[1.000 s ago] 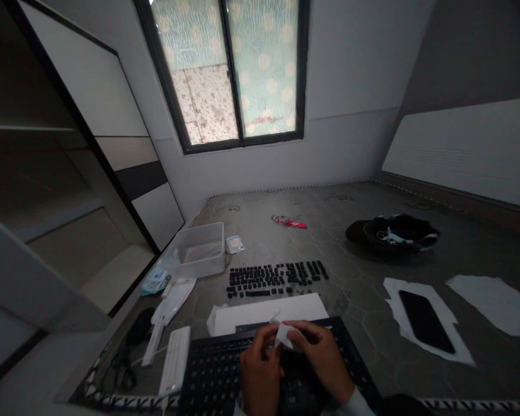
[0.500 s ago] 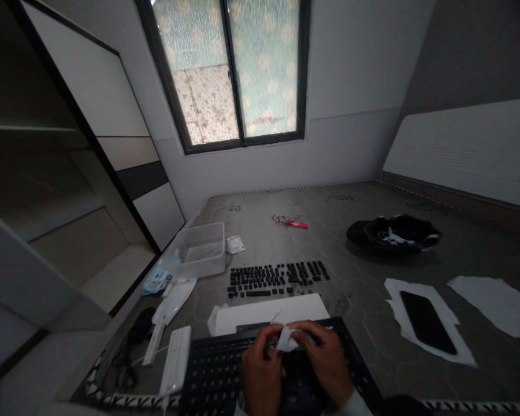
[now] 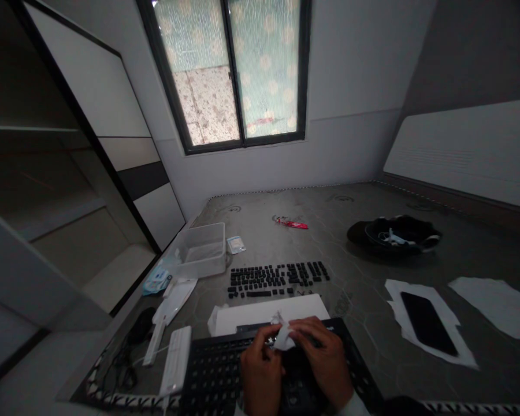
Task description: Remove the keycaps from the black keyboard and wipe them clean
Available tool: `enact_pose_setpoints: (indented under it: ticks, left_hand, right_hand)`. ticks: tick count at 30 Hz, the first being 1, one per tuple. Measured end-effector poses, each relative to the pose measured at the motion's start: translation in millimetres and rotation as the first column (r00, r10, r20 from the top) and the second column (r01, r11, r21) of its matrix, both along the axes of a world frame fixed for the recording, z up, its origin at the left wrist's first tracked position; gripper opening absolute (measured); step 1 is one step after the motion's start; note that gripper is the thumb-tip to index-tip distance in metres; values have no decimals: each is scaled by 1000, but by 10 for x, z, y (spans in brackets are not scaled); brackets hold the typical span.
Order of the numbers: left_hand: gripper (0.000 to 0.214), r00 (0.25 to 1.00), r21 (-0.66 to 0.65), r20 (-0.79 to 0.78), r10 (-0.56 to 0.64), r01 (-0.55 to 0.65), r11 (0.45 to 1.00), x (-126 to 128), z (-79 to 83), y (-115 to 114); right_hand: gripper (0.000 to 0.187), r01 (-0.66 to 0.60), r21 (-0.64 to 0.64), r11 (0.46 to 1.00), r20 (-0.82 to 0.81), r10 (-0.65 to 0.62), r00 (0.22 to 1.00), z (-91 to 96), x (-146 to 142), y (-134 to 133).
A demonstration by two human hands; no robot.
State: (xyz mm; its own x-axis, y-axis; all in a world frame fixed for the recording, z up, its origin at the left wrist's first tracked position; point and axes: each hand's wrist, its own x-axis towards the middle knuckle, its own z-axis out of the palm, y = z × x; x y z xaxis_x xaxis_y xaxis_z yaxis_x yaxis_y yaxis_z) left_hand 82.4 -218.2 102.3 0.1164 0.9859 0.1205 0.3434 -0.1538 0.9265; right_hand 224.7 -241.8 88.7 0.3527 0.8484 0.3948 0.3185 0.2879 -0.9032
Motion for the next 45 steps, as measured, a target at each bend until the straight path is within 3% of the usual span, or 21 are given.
enact_pose_setpoints:
  ticks: [5, 12, 17, 22, 28, 35, 45]
  left_hand:
    - [28, 1000, 18, 17, -21, 21, 1000, 4, -16, -15]
    - [24, 997, 28, 75, -36, 34, 999, 21, -1, -30]
    - [22, 1000, 151, 7, 4, -5, 989, 8, 53, 3]
    - [19, 999, 245, -41, -26, 36, 969, 17, 105, 1]
    - [25, 1000, 181, -8, -22, 23, 983, 12, 85, -6]
    - [31, 998, 26, 4, -70, 70, 997, 3, 68, 12]
    - [27, 997, 167, -9, -80, 80, 983, -9, 85, 23]
  right_hand:
    - [15, -4, -10, 1000, -18, 4, 1000, -6, -8, -3]
    - [30, -2, -134, 991, -226, -28, 974, -24, 16, 34]
    - [34, 16, -130, 991, -281, -53, 958, -18, 32, 39]
    - [30, -52, -145, 988, -252, 14, 968, -8, -18, 20]
    - [31, -154, -171, 973, -244, 109, 964, 16, -30, 24]
    - [32, -189, -187, 964, -232, 143, 962, 56, -19, 22]
    - [32, -168, -178, 970, -228, 125, 966, 74, -32, 10]
